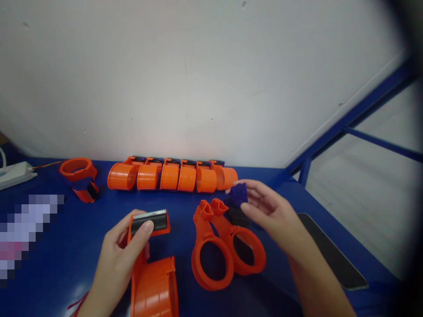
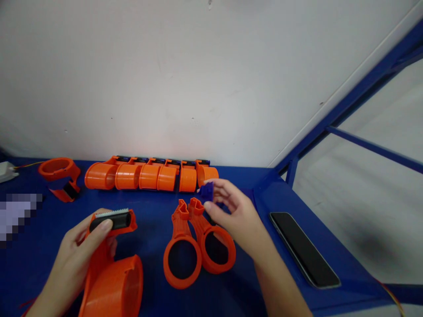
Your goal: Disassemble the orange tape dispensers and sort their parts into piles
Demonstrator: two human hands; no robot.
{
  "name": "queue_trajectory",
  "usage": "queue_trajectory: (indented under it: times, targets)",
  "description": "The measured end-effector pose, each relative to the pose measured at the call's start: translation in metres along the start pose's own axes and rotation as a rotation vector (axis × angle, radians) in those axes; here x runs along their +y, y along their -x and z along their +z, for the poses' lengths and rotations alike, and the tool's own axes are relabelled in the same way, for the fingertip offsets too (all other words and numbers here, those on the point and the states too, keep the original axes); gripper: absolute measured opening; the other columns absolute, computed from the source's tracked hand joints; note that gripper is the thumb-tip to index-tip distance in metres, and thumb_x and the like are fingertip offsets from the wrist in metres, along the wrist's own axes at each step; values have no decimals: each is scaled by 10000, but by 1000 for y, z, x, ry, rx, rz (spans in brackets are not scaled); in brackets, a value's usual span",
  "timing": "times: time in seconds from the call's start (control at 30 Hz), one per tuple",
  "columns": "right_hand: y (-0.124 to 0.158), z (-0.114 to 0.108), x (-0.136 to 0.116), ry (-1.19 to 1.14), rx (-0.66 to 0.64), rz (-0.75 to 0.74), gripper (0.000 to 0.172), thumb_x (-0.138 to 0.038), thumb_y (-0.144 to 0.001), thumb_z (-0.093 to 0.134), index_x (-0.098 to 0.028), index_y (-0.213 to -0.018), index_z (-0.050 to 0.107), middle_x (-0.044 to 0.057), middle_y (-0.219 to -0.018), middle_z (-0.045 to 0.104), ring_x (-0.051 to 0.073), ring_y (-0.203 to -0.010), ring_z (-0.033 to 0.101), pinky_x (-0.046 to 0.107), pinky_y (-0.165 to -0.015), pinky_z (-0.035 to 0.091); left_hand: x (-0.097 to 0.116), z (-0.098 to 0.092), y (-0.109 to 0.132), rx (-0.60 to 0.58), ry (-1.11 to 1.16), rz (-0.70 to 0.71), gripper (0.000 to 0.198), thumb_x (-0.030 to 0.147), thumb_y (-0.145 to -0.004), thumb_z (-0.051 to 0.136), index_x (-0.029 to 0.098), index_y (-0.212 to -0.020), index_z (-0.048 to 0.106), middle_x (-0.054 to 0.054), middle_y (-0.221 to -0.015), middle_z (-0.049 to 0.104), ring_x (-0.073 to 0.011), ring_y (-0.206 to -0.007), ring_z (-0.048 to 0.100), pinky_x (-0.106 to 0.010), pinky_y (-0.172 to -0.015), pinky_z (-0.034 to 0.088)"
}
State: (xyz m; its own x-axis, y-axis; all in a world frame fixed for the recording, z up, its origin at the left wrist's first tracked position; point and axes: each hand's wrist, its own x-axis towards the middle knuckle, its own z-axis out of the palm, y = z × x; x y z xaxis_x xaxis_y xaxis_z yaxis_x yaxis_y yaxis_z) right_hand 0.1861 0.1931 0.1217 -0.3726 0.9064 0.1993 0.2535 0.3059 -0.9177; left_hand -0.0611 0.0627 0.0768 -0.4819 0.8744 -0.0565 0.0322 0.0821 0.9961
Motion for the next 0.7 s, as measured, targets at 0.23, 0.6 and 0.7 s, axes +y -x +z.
queue_trajectory:
  times: [0.23,0.6,0.7]
  targets:
    - [-31,-50,57,46,60,245,469,-396,-833,508,-170,-1243,518,84,-894,686,199,-771,664,315,-654,540,-5,2,-1,-9,69,-45,323,500,-765,646,187,-721,579,56,-521,537,-111,-442,515,-206,-439,404]
    - [-37,-46,97,559,122,110,234,-228,-746,600,-189,-975,631,81,-948,634,218,-862,605,352,-802,467,0,6,4,6,70,-58,334,513,-752,655,186,-729,586,44,-483,555,-119,-443,507,-202,-428,393]
    - [-37,-44,97,603,75,96,301,-253,-783,565,-201,-1075,610,37,-858,630,169,-690,593,304,-679,476,-1,5,3,-15,64,-54,335,517,-754,648,187,-751,592,37,-488,560,-131,-450,516,-218,-440,410]
